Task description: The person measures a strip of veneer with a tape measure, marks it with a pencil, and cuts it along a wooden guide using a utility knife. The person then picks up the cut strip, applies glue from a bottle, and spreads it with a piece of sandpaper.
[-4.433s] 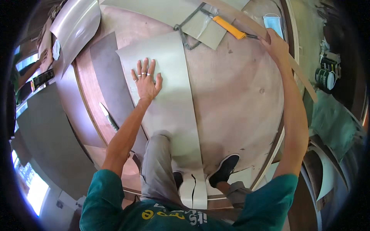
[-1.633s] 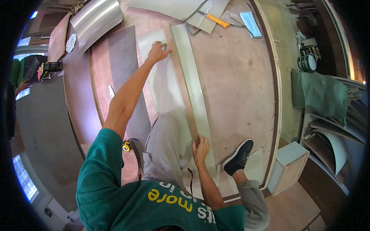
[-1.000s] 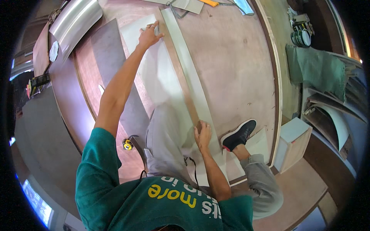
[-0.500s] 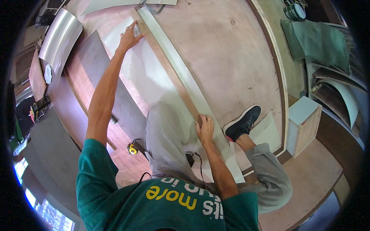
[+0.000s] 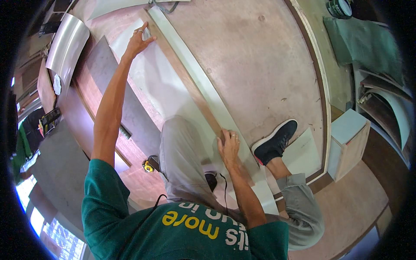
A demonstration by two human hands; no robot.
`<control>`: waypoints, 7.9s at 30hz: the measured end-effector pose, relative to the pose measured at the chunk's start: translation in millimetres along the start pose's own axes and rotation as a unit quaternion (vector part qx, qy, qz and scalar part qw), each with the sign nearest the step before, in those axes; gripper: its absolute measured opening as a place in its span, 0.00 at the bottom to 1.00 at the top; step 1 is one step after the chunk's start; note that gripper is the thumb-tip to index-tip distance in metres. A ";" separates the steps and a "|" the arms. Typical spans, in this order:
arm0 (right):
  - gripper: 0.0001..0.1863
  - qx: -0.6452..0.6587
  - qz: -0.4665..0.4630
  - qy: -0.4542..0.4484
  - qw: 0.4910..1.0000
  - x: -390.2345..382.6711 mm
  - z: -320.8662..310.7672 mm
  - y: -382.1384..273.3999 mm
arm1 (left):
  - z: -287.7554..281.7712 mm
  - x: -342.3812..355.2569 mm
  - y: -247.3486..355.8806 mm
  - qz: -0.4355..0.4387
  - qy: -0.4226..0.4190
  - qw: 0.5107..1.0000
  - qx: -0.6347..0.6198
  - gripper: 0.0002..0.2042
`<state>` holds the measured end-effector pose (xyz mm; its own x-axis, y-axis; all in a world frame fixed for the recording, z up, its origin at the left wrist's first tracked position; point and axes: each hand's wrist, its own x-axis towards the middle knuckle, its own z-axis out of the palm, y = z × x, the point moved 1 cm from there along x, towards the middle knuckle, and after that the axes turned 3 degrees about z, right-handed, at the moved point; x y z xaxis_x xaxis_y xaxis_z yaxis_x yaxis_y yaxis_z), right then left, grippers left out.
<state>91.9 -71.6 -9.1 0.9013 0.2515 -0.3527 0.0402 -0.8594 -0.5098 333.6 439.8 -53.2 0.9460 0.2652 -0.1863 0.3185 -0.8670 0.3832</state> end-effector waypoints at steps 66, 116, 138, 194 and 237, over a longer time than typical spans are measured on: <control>0.22 -0.077 0.160 -0.027 0.984 -133.2 -29.4 100.7 | -10.6 13.7 -1.0 -0.013 -0.043 0.990 -0.136 0.48; 0.22 -0.161 0.270 0.138 0.939 -150.0 3.1 85.5 | -0.4 40.7 -17.2 -0.046 -0.098 0.991 -0.084 0.51; 0.19 -0.227 0.198 -0.034 0.953 -126.8 -15.2 92.6 | -6.8 35.0 -16.2 -0.056 -0.115 0.987 -0.100 0.52; 0.15 0.036 -0.256 0.105 0.960 438.5 -55.5 -216.6 | -18.7 14.8 32.0 -0.028 -0.038 0.999 -0.002 0.50; 0.29 -0.010 -0.181 -0.117 0.976 409.0 20.7 -321.4 | -10.6 22.1 20.8 -0.019 -0.110 0.994 -0.012 0.60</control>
<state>438.7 316.7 -5.8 0.7026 0.6341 -0.3231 0.3495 -0.7029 -0.6195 361.7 432.1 -39.7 0.8981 0.1977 -0.3927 0.3582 -0.8470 0.3928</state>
